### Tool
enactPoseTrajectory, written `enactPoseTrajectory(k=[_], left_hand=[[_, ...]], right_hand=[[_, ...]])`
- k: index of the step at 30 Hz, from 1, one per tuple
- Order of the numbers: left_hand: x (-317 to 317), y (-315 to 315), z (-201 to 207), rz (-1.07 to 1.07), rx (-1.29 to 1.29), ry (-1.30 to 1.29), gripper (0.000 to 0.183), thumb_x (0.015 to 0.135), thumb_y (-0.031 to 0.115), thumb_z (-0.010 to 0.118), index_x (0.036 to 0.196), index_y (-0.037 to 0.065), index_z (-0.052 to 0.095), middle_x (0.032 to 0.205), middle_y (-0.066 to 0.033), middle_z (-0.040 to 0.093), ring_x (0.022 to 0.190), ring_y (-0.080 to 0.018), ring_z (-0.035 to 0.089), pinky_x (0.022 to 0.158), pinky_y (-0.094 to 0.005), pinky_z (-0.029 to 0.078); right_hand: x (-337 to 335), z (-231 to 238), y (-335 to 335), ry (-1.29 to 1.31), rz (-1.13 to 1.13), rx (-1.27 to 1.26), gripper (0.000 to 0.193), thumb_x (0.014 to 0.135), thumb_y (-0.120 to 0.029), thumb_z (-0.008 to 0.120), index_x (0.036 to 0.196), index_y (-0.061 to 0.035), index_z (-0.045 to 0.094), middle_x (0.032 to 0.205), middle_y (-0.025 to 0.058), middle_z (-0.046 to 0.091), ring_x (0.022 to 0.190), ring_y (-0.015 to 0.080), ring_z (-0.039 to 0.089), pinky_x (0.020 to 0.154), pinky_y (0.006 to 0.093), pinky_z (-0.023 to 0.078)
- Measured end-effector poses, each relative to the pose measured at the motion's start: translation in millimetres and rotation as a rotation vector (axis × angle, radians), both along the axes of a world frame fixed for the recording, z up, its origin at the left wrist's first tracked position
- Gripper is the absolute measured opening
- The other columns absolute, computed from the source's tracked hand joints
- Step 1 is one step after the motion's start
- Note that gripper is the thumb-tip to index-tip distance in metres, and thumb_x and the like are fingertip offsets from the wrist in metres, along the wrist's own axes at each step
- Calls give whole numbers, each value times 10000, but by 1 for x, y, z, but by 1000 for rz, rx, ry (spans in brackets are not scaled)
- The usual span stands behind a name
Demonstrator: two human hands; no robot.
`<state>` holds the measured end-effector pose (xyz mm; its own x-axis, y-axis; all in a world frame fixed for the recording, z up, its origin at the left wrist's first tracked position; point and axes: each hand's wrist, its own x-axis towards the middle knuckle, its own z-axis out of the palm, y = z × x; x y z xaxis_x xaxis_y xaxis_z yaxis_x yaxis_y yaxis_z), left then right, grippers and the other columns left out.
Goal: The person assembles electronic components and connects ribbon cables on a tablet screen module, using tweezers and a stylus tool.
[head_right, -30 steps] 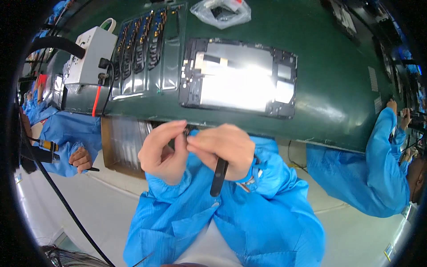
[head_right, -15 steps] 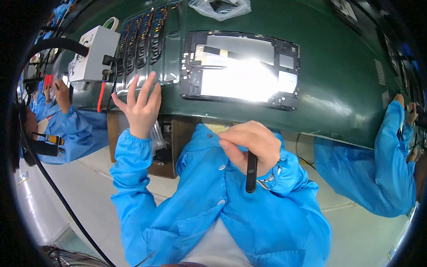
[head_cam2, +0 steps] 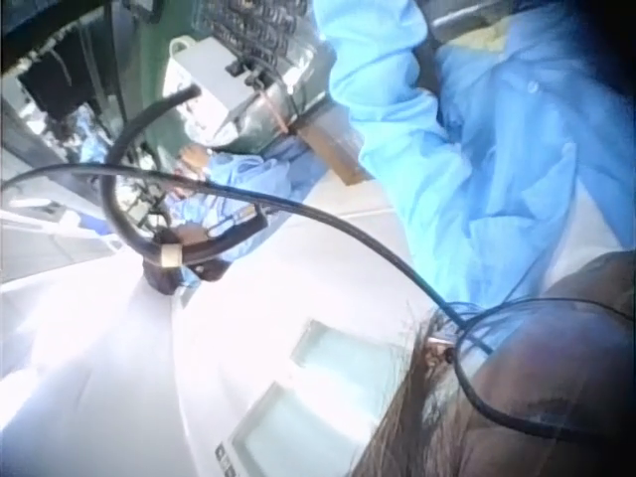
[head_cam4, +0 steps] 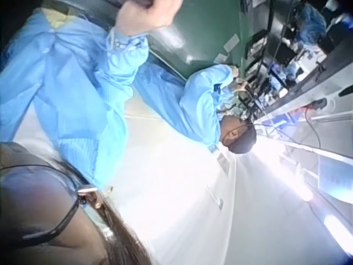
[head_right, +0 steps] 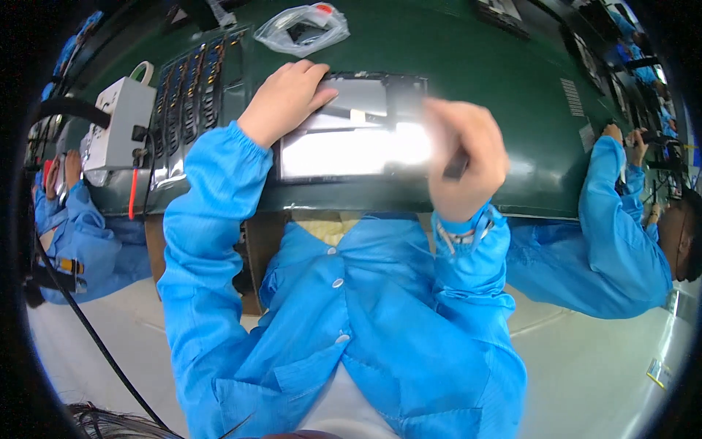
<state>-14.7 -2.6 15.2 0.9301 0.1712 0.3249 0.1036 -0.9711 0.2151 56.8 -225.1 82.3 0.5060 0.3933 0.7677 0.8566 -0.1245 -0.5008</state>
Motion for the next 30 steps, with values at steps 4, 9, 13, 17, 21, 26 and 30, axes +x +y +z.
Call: enactPoseTrajectory(k=[4, 9, 13, 17, 21, 26, 30], left_hand=[[-5, -9, 10, 19, -113, 169, 382, 777, 305, 622, 1039, 31, 577, 929, -146, 591, 879, -319, 558, 778, -385, 452], [-3, -4, 1, -60, -390, -45, 472, 736, 273, 661, 1136, 67, 521, 957, -91, 613, 893, -276, 574, 774, -378, 455], [-3, -2, 0, -46, -557, -57, 663, 683, 195, 709, 1261, 85, 402, 979, -87, 621, 869, -275, 588, 765, -370, 462], [-2, -1, -4, -68, -615, -133, 722, 666, 137, 713, 1296, 83, 366, 983, -69, 619, 880, -267, 584, 782, -375, 453], [-4, -1, 5, -63, -631, -124, 753, 665, 118, 708, 1322, 101, 341, 1003, -42, 616, 913, -254, 574, 831, -380, 423], [-6, -3, 6, -88, -676, -62, 778, 695, 90, 678, 1367, 177, 296, 1028, 17, 614, 999, -234, 542, 939, -414, 339], [-7, -6, 4, -94, -607, -74, 768, 716, 93, 666, 1373, 210, 286, 1034, 29, 616, 1035, -219, 533, 996, -469, 275]], right_hand=[[36, 2, 17, -28, -99, -132, 161, 667, 61, 653, 813, -7, 655, 733, 79, 611, 548, 185, 554, 451, 264, 398], [57, -26, 60, -564, 263, -542, 226, 641, -97, 695, 857, -58, 644, 742, 34, 609, 600, 194, 581, 529, 278, 442], [59, -43, 75, -609, 383, -667, 258, 613, -126, 684, 859, -72, 632, 719, 14, 592, 583, 169, 577, 513, 273, 437], [55, -45, 81, -572, 395, -707, 218, 634, -117, 682, 840, -71, 627, 710, 23, 589, 562, 176, 570, 500, 274, 433], [58, -46, 85, -464, 402, -711, 222, 648, -129, 668, 861, -86, 626, 714, 20, 573, 563, 185, 556, 489, 296, 424], [58, -44, 84, -416, 420, -730, 231, 662, -135, 632, 890, -98, 622, 731, 9, 564, 589, 196, 555, 486, 312, 424], [59, -38, 84, -465, 440, -722, 239, 630, -109, 702, 861, -77, 648, 748, 33, 602, 582, 172, 564, 510, 284, 428]])
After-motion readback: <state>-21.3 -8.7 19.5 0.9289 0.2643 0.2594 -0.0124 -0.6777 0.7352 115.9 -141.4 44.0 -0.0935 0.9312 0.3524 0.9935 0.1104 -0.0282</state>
